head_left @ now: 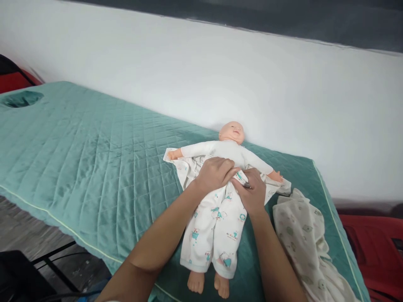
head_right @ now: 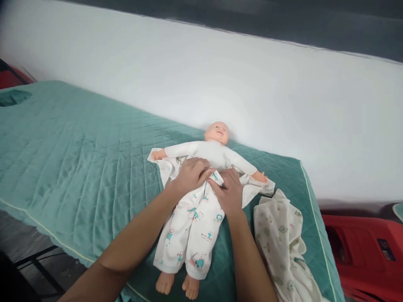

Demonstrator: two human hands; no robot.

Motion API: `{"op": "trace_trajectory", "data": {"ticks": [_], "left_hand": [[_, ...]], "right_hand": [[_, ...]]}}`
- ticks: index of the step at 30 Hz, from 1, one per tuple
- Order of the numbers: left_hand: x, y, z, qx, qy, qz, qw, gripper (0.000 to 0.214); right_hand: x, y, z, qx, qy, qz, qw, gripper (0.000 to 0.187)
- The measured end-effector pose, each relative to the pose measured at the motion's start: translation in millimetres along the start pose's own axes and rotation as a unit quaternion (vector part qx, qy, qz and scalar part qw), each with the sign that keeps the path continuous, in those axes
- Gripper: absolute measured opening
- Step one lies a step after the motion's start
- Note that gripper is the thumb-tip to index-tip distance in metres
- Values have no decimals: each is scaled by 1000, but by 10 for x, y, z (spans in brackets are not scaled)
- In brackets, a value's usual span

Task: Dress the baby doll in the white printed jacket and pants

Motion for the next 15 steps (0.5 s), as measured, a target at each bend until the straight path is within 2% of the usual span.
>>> {"op": "trace_trajectory", "data": {"ticks": [3, 7, 11, 15], "left_hand": [[10, -12, -12, 15, -2, -12, 1000, 25], [29, -24, -33, 56, -2, -35, 998, 33], [96, -89, -53, 88, 7, -71, 994, 42], [166, -266, -132, 90, 9, -96, 991, 43]], "right_hand": [[17, 4, -12, 5, -17, -2, 1000, 31], [0, -8, -18, 34, -34, 40, 998, 43], [-37, -4, -13, 46, -50, 53, 996, 47], [-75, 1, -8, 56, -65, 44, 995, 49]]}}
Point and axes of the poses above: each hand's wrist, its own y-axis towards the middle knuckle, its own z-axis out of the palm, x = y × z, the point moved 1 cm from there along y, towards the middle knuckle, and after that the axes turned 2 degrees about x, right-handed, at the moved point
